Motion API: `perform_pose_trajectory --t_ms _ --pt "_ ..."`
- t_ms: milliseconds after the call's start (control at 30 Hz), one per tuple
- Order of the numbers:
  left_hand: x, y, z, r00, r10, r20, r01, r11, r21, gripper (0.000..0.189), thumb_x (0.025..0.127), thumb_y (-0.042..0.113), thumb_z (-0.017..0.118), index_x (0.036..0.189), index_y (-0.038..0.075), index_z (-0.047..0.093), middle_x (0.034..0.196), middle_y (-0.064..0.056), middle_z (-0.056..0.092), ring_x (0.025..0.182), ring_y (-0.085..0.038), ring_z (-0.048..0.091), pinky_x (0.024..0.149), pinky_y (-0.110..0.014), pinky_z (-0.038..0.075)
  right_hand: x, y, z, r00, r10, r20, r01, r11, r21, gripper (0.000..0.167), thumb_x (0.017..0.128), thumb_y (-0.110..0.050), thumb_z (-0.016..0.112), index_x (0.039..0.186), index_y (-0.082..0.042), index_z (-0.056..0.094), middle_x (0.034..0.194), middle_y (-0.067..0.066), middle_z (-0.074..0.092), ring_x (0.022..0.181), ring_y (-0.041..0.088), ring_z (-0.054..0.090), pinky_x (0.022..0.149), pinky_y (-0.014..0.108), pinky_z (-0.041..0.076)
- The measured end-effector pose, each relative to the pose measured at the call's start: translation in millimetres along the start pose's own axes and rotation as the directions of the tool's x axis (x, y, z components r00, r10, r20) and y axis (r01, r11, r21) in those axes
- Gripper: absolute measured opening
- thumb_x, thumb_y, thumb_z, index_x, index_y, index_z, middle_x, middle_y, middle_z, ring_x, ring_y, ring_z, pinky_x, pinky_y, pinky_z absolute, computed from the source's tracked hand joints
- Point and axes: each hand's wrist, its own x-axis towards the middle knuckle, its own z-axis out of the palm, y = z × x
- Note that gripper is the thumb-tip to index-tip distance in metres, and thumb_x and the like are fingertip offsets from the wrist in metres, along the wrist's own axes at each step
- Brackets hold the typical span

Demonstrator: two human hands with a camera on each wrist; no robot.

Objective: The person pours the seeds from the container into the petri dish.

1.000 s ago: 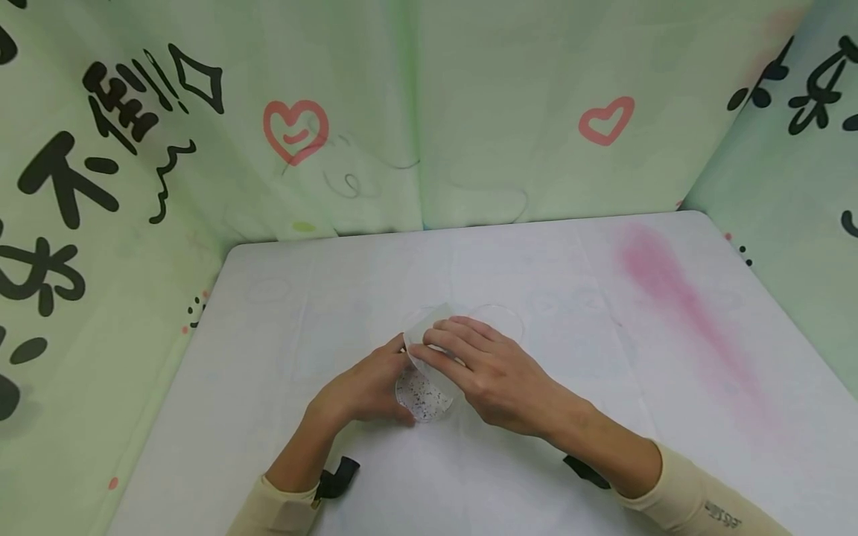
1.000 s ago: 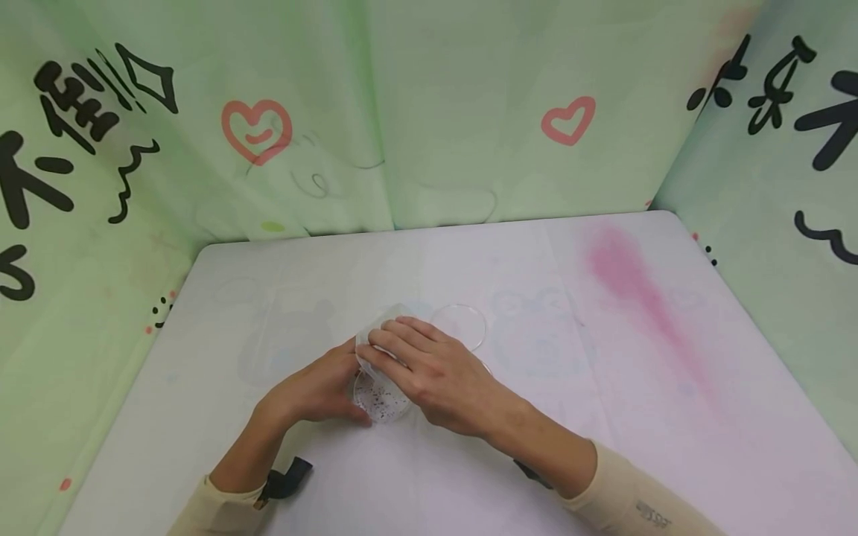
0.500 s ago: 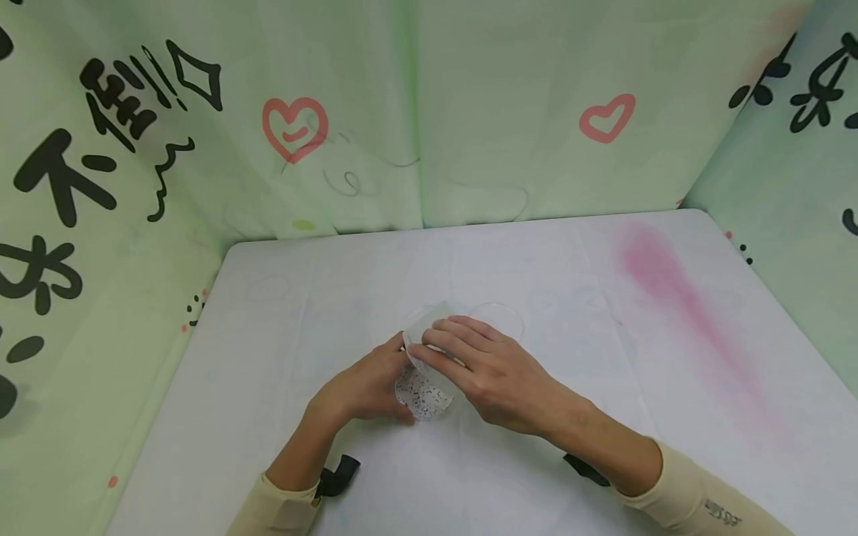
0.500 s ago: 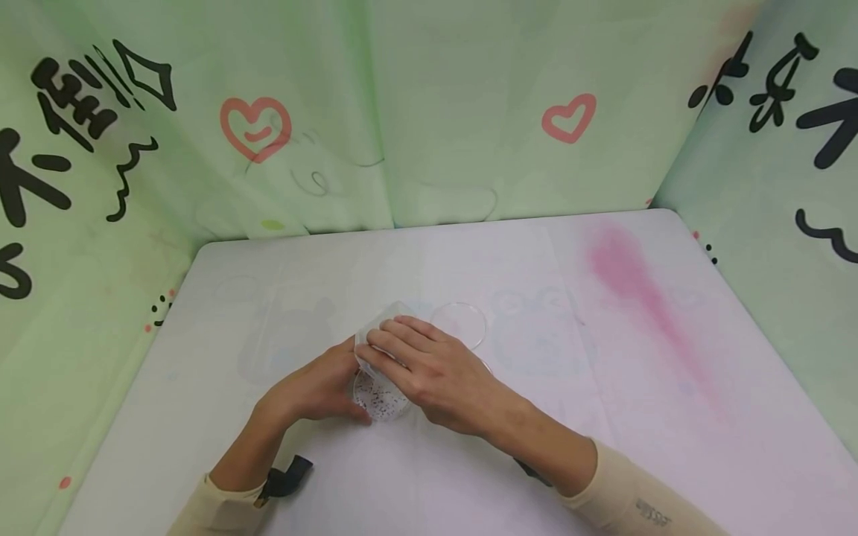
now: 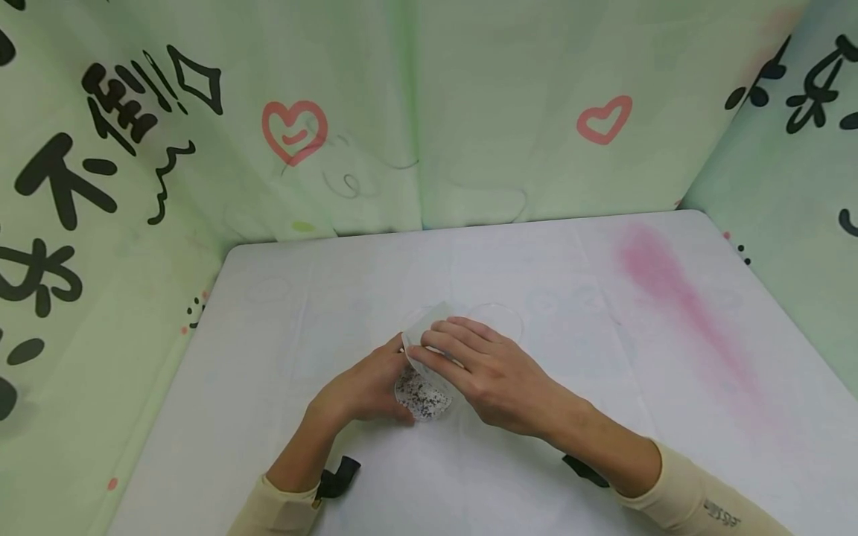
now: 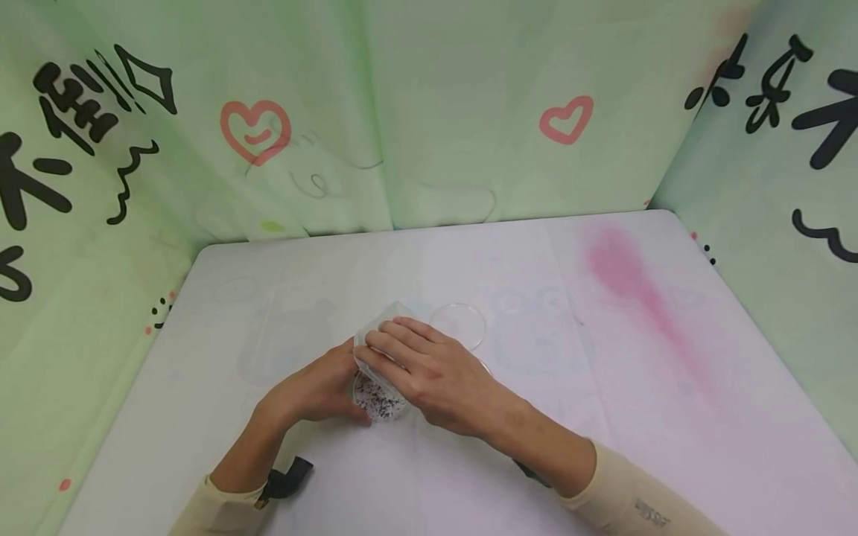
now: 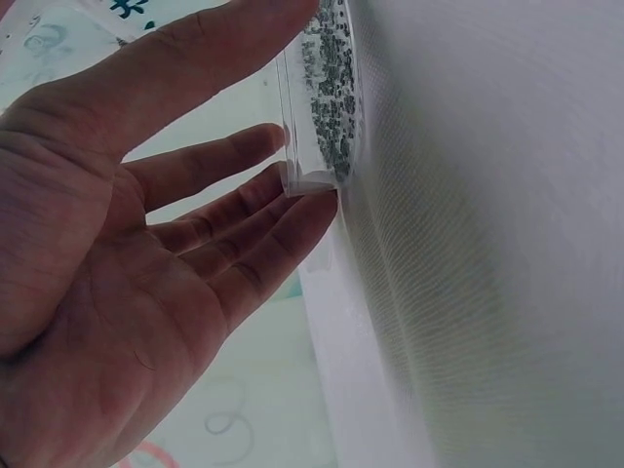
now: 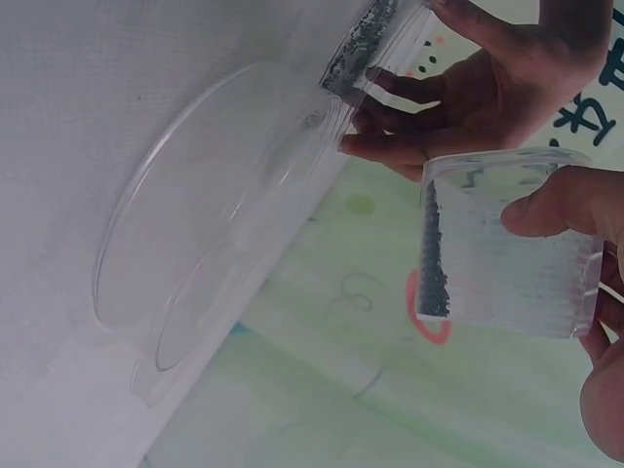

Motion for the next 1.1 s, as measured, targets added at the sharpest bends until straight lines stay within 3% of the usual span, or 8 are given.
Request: perform_pose_trajectory --t_ms 467,767,1100 --pt "-0.4 -0.2 0.5 1.0 0.024 -0.001 -0.024 1.0 0.005 0.11 0.062 0.01 0.101 0.154 0.003 0.04 0.146 -0.009 0.055 0.132 -0.026 0.057 0.113 -0.045 0.047 0.8 -1.1 -1.0 1.0 -0.017 -0.011 0.016 1.0 -0.023 0.054 0.096 0.009 0.039 0.143 -0.006 0.06 0.132 0.008 0.064 0.129 0.024 0.058 0.119 0.039 0.039" --pt "-0.6 0.2 0.6 1.0 0.029 0.0 -0.029 1.0 0.006 0.11 0.063 0.01 0.101 0.153 0.005 0.039 0.144 -0.009 0.056 0.132 -0.025 0.056 0.113 -0.045 0.046 1.7 -1.2 -1.3 1.0 -0.025 -0.002 0.025 1.0 -0.013 0.057 0.091 0.011 0.048 0.144 -0.006 0.059 0.133 0.009 0.064 0.13 0.024 0.058 0.121 0.039 0.037" --pt "-0.6 0.0 1.1 1.0 0.016 -0.001 -0.016 1.0 -0.002 0.111 0.063 0.01 0.101 0.153 0.006 0.037 0.142 -0.008 0.055 0.13 -0.024 0.057 0.112 -0.044 0.047 2.3 -1.7 -0.9 0.999 -0.043 -0.019 0.042 0.999 -0.021 0.049 0.1 0.007 0.038 0.142 -0.004 0.06 0.133 0.009 0.064 0.128 0.025 0.059 0.12 0.039 0.039"
